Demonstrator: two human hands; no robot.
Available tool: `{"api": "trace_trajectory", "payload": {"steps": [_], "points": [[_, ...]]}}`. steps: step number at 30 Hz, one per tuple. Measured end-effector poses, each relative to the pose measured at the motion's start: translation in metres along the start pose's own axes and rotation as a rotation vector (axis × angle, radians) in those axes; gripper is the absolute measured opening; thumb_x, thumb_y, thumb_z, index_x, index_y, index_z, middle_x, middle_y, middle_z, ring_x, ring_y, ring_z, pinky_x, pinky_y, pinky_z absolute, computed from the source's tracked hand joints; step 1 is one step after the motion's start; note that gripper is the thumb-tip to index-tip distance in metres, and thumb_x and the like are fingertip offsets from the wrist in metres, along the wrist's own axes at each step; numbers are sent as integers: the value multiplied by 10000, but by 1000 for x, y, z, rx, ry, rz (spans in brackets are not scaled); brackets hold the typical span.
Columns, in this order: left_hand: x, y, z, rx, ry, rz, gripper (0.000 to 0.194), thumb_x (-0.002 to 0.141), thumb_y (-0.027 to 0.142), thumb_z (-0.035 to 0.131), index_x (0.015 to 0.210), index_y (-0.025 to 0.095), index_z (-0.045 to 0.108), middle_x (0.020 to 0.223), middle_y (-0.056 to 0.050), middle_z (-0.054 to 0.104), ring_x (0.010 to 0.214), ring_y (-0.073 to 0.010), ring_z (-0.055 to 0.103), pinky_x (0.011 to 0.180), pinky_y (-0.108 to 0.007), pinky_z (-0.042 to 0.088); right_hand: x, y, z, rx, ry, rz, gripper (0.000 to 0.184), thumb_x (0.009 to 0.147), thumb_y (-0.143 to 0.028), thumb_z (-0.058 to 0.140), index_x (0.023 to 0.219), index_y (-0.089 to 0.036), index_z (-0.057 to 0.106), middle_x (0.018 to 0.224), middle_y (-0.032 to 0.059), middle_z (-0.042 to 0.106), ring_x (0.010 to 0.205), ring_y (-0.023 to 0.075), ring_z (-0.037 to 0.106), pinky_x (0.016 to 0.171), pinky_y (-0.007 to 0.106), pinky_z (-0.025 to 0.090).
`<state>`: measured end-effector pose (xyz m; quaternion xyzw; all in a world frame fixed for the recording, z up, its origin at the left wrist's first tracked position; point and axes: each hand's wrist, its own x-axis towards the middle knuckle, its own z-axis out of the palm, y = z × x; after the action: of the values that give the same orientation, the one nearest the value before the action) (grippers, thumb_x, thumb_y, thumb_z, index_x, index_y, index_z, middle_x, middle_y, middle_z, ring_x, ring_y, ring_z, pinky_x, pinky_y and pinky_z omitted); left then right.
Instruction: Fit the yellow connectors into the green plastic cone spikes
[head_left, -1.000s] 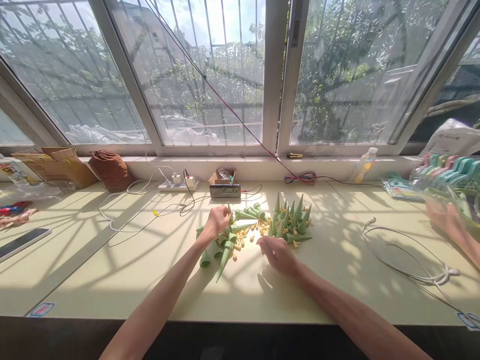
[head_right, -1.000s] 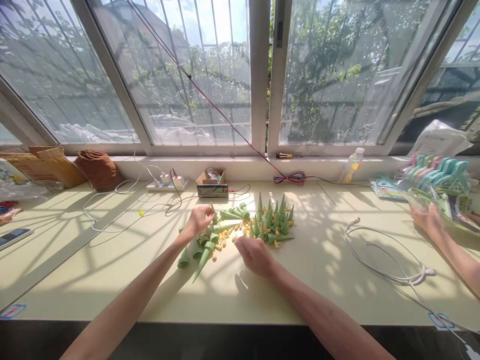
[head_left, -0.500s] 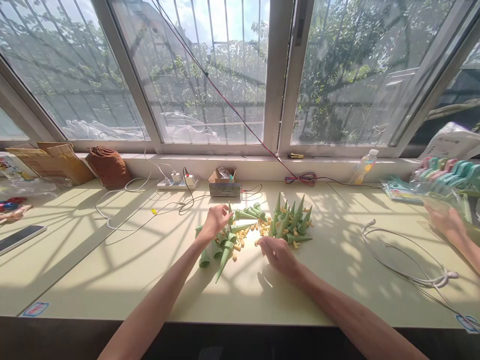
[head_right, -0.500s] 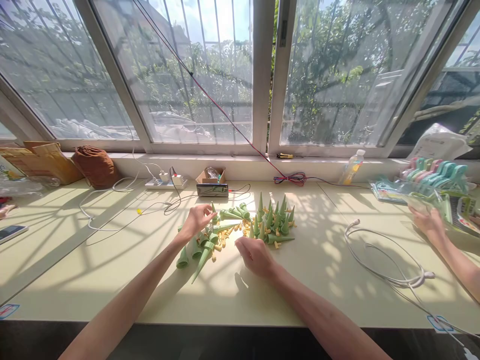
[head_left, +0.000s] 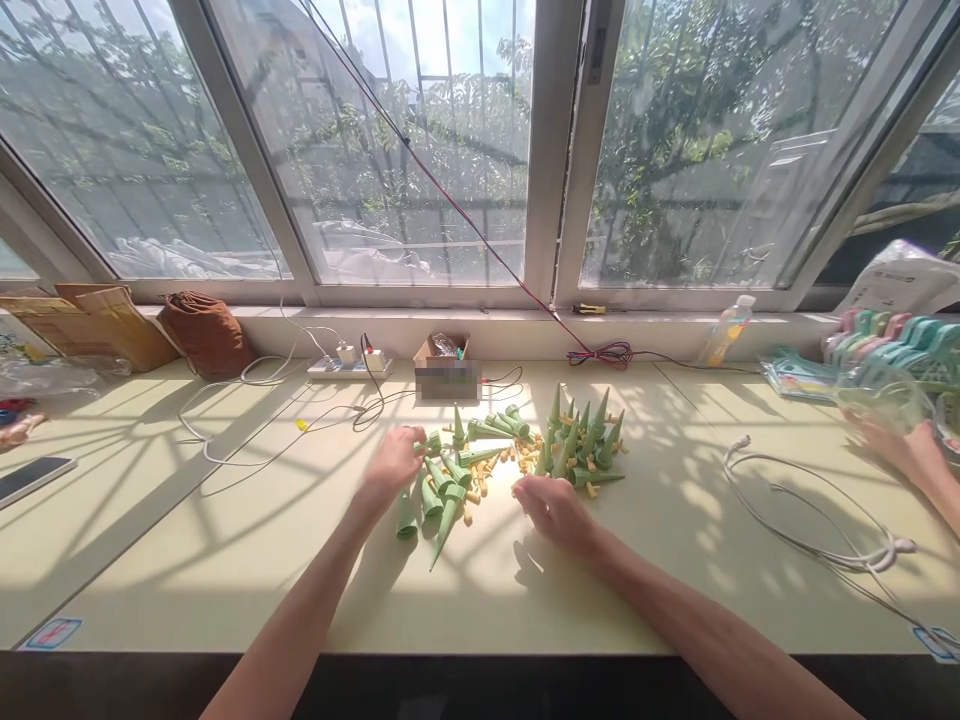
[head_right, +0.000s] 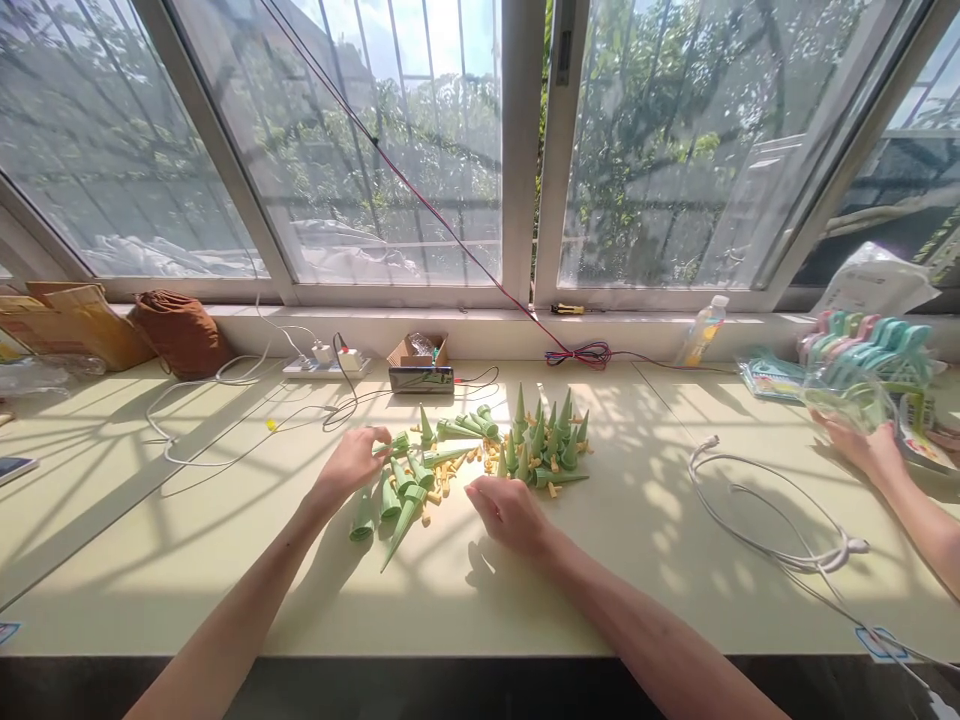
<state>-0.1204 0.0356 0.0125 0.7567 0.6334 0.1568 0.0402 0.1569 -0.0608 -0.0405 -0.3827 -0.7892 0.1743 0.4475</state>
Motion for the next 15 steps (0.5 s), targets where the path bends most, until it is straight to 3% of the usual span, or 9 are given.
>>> {"api": "trace_trajectory", "payload": {"steps": [4,15], "points": [[-2,-4,4,56,-38,-20,136,812,199,578,905,165,671,989,-130,695,966,-292,647,784,-321,489,0,0,-1,-1,-1,9,371,994,-290,375,633,-208,336,571,-47,330,510,98,300,517,261,258],[-5,-10,12,103,-59,42,43,810,142,583,800,174,609,873,-84,643,808,-226,636,695,-281,447,0,-1,-1,-31,-8,22,378,993,-274,386,623,-201,374,556,-46,384,500,93,340,515,251,277]]}}
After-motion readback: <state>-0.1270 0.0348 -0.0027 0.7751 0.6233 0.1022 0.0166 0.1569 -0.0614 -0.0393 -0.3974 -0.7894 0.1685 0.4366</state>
